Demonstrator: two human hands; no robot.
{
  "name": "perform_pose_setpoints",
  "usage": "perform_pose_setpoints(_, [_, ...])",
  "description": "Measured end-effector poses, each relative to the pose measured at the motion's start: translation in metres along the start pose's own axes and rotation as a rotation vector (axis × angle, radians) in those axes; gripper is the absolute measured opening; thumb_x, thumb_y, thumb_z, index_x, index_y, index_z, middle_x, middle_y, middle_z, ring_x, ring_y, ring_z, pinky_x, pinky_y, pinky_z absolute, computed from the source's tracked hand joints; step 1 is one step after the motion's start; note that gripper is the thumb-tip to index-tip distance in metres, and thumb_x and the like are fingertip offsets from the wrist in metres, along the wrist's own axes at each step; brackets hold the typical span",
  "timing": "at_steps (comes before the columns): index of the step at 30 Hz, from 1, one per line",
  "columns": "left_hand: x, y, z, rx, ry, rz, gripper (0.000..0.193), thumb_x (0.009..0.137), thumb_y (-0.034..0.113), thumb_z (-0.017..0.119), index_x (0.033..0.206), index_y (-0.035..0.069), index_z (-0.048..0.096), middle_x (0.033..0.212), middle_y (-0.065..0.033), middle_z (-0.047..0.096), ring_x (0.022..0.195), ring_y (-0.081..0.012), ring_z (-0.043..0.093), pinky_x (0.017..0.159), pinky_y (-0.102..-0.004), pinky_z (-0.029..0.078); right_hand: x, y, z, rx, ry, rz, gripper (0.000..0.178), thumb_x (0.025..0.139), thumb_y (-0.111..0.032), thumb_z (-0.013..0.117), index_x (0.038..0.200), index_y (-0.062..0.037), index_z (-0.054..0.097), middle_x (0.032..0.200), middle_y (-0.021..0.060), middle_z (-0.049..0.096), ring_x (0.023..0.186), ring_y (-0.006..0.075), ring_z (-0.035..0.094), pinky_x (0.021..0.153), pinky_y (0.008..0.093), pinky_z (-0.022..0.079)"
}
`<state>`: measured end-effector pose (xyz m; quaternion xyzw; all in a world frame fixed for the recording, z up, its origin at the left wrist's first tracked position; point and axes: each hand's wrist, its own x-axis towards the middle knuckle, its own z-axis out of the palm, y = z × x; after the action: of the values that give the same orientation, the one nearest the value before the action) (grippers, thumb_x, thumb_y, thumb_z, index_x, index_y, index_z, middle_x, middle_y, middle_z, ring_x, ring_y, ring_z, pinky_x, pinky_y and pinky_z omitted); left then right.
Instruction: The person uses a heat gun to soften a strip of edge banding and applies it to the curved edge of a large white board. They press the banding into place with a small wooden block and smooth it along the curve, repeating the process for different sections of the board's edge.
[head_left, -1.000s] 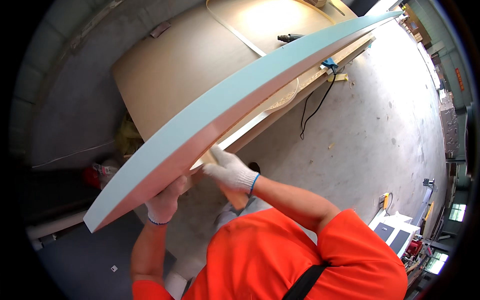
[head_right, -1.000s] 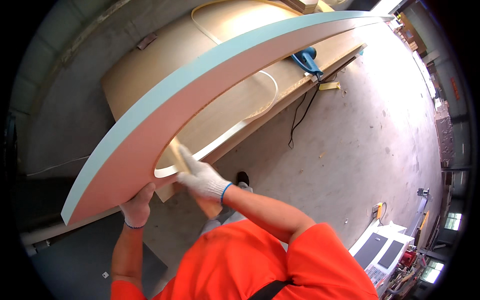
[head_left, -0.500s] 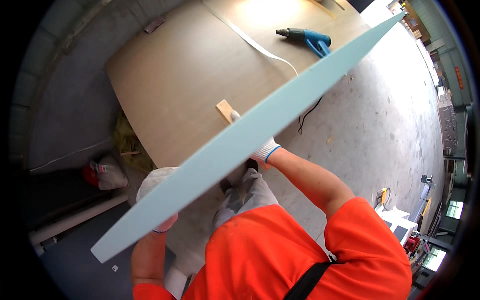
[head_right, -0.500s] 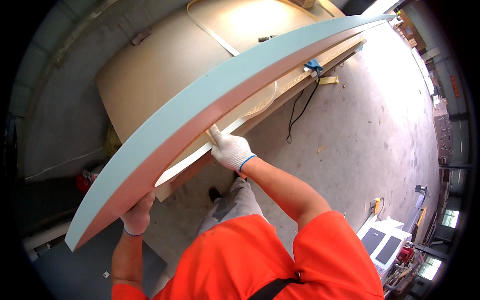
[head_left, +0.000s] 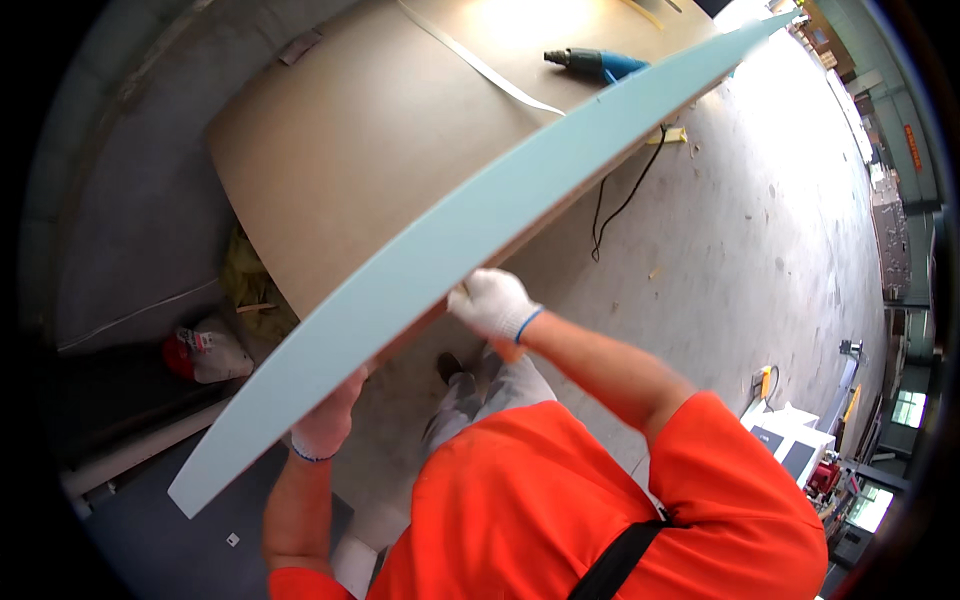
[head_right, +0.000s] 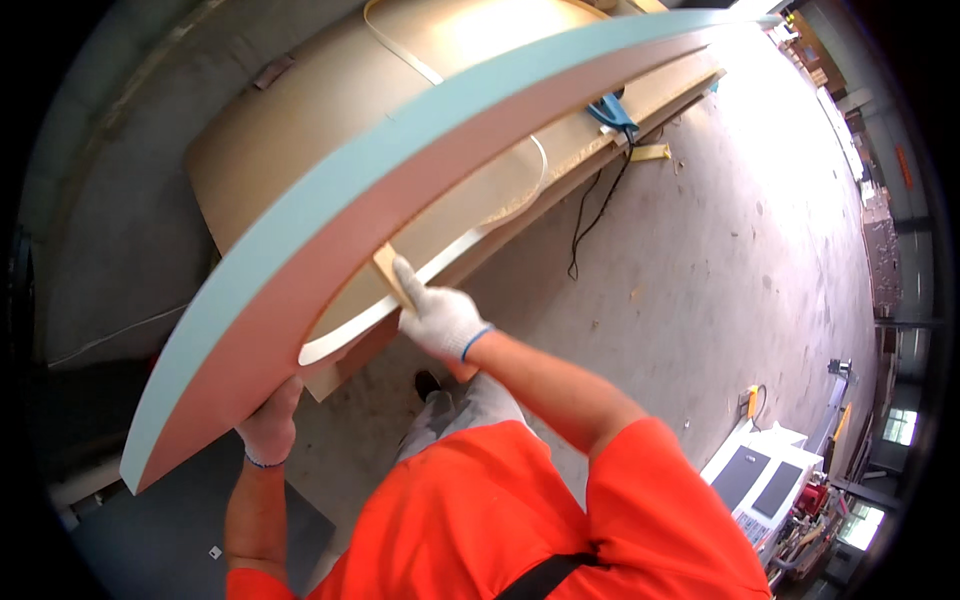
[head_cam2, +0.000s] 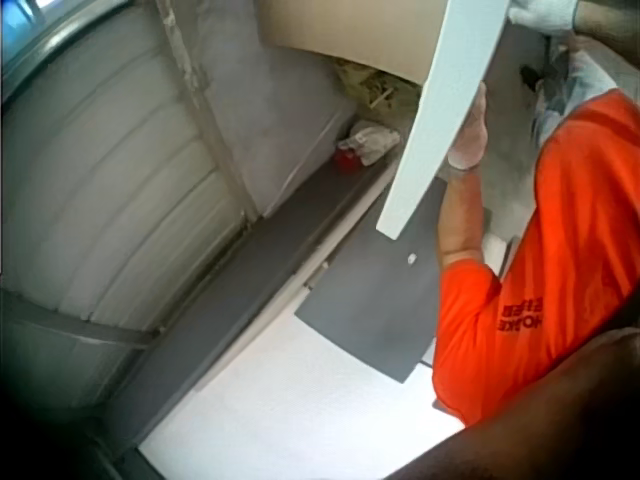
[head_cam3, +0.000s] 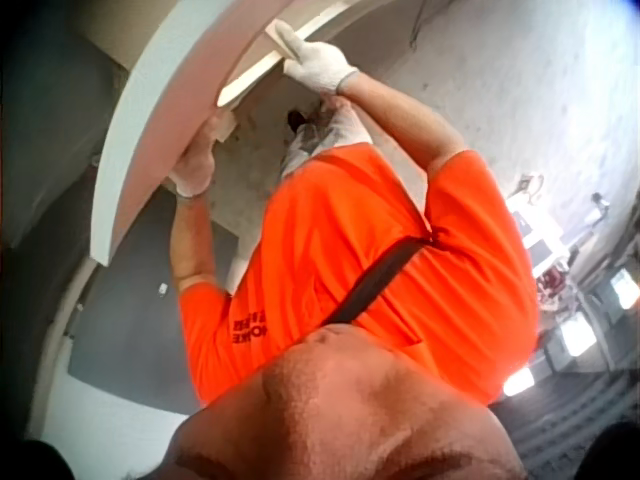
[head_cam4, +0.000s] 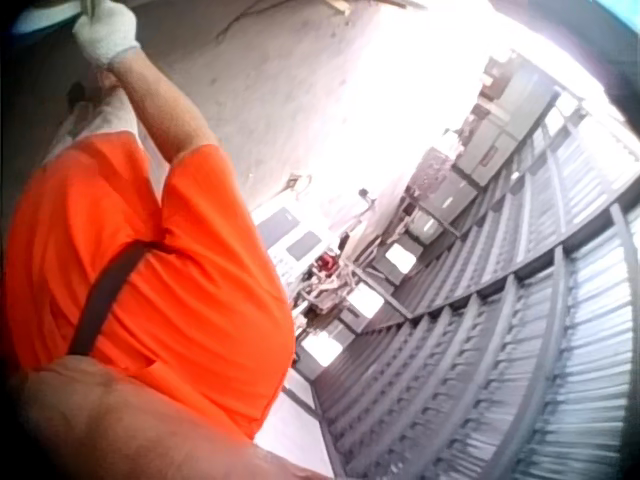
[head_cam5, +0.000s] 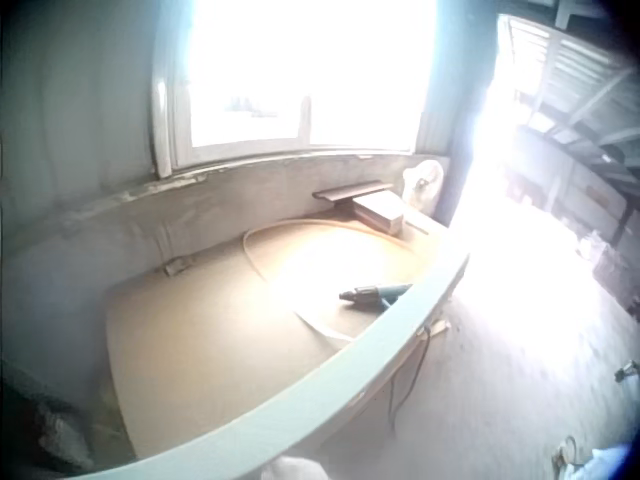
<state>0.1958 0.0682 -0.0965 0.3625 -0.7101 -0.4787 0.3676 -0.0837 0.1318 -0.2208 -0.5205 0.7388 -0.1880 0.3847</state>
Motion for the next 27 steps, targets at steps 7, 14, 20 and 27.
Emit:
perform_pose_setpoints(7, [0.014, 0.023, 0.019, -0.106, 0.168, 0.021, 0.028, 0.09, -0.001, 0.081, 0.117, -0.001, 0.074, 0.109, -0.0032, 0.075, 0.096, -0.0143, 0.069, 0.083, -0.0326, 0.058, 0.03, 0.054, -0.091, -0.472, 0.243, 0.154, 0.082, 0.099, -0.032, 0.057, 0.174, -0.0171, 0.027, 0.105, 0.0266, 0.077, 0.091, 0.0447, 0.077, 0.084, 0.0566, 0.059])
perform_pose_setpoints(14, [-0.05, -0.012, 0.06, 0.169, 0.518, -0.153, 0.034, 0.093, 0.006, 0.08, 0.124, -0.001, 0.068, 0.123, -0.011, 0.068, 0.115, -0.025, 0.065, 0.097, -0.0437, 0.053, -0.06, 0.052, -0.095, 0.083, 0.611, -0.007, 0.085, 0.094, -0.033, 0.069, 0.167, -0.0081, 0.034, 0.111, 0.0303, 0.075, 0.096, 0.0452, 0.077, 0.086, 0.0522, 0.062])
perform_pose_setpoints(20, [-0.028, -0.038, 0.184, 0.73, -0.09, 0.436, 0.052, 0.093, 0.019, 0.078, 0.139, 0.001, 0.064, 0.145, -0.0242, 0.064, 0.139, -0.0484, 0.058, 0.121, -0.06, 0.044, -0.054, 0.135, -0.176, 0.548, 0.767, 0.187, 0.078, 0.09, -0.026, 0.075, 0.159, -0.0034, 0.046, 0.117, 0.0182, 0.076, 0.104, 0.0288, 0.075, 0.095, 0.04, 0.06])
perform_pose_setpoints(27, [0.059, -0.082, 0.295, 1.289, -0.291, -0.294, 0.115, 0.086, 0.055, 0.081, 0.166, -0.01, 0.031, 0.177, -0.0298, 0.022, 0.167, -0.0468, 0.013, 0.137, -0.0594, 0.003, 0.009, 0.266, -0.357, 0.657, 0.744, 0.165, 0.07, 0.079, -0.013, 0.081, 0.144, 0.0025, 0.059, 0.12, 0.0141, 0.074, 0.107, 0.0217, 0.072, 0.097, 0.0357, 0.058])
